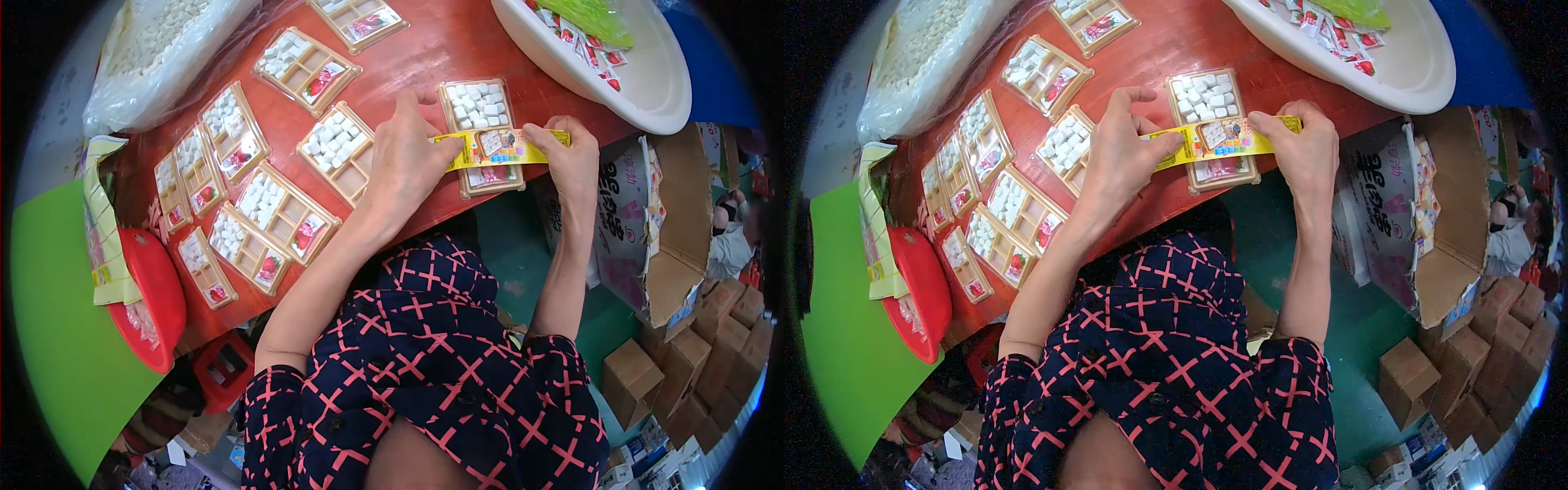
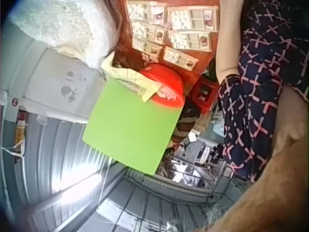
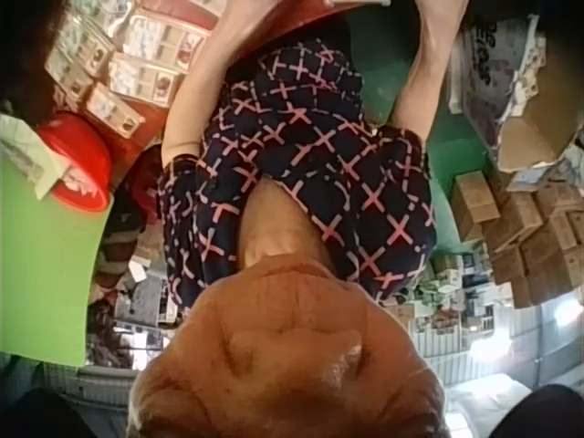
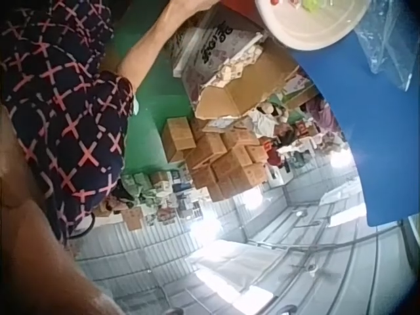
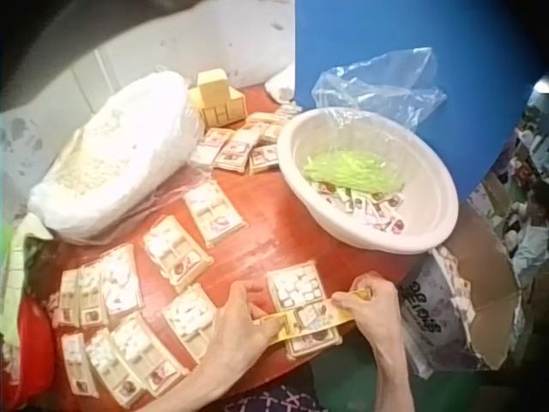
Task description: Packaging small white cubes into plastic trays and sealing them with colorful paper labels.
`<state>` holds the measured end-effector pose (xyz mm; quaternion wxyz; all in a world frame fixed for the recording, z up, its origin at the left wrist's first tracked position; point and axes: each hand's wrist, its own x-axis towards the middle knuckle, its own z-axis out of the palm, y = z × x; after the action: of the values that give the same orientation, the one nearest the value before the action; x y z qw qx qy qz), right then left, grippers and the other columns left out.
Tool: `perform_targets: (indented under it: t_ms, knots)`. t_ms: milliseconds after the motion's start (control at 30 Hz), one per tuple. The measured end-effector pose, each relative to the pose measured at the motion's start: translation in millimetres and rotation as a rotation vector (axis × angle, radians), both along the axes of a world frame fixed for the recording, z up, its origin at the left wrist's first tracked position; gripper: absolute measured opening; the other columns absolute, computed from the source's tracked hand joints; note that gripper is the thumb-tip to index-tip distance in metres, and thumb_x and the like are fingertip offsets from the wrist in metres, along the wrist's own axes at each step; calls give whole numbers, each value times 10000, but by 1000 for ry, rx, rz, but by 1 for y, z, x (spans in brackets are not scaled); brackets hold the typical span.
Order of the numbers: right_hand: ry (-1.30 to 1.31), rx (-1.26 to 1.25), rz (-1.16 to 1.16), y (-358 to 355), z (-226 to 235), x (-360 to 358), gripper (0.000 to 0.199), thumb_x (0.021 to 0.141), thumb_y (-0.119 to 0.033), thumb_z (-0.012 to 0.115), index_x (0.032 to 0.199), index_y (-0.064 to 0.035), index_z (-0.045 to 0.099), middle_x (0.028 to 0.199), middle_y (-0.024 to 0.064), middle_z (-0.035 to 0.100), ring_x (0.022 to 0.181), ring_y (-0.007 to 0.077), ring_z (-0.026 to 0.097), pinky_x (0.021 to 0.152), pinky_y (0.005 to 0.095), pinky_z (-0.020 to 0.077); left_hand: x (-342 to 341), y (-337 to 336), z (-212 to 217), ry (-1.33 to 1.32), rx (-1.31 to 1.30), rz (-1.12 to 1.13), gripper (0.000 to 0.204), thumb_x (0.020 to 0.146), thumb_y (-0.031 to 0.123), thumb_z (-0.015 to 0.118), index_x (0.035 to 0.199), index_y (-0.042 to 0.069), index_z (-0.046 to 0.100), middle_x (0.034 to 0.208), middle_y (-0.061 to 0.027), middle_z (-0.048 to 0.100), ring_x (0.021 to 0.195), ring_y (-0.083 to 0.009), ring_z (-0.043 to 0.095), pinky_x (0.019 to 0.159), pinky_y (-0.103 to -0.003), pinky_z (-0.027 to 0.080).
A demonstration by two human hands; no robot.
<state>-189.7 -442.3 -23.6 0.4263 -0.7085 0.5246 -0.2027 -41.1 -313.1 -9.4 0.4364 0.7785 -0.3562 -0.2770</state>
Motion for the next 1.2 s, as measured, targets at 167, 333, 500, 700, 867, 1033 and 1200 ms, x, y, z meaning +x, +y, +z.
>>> perform_targets:
  t_ms: [167,333,500,700,867,1033,1200]
  knots:
    - [195,-149,56,-7,-14,5,365,615,-338,694,714,-5,580,755,146,584,720,307,580,630,382,429,2,-6,-3,-61,76,-29,443,660,71,662,1013,-48,423,677,-220,577,693,-387,588,639,-410,461]
    - [298,-239,108,5,0,8,358,640,-292,694,666,9,502,717,132,510,657,285,512,590,377,395,2,-6,-6,-103,115,-111,494,663,79,668,1042,-47,378,677,-254,563,699,-401,581,631,-432,453]
    - [286,-391,31,36,1,-15,407,674,-278,693,630,16,415,652,124,428,568,266,433,552,364,356,-13,-1,-1,-76,183,-204,467,675,62,650,1032,-53,372,682,-251,561,699,-395,581,621,-432,454]
    - [-58,203,-262,60,-26,-50,336,742,-214,683,610,-15,446,705,83,571,597,131,516,554,251,416,-28,0,-5,-97,168,-300,431,675,51,645,1020,-50,408,671,-200,566,674,-328,592,612,-388,461]
    - [-490,491,-295,58,-41,-57,268,748,-97,655,616,-89,422,744,77,587,648,98,543,603,228,452,-29,2,-17,-110,152,-312,387,667,55,656,987,-52,466,677,-161,580,671,-250,609,610,-336,467]
    - [-789,556,-253,59,-26,-56,308,724,-16,634,601,-107,367,736,61,565,673,94,532,647,231,449,-20,6,-9,112,185,-326,358,678,71,664,982,-65,530,687,-108,593,661,-164,596,586,-266,459]
    - [-809,552,-155,52,6,-38,360,715,6,594,583,-137,291,597,-31,378,553,44,390,539,192,375,-7,14,10,791,162,-264,310,682,95,684,918,-69,569,760,-113,618,677,-135,592,621,-251,478]
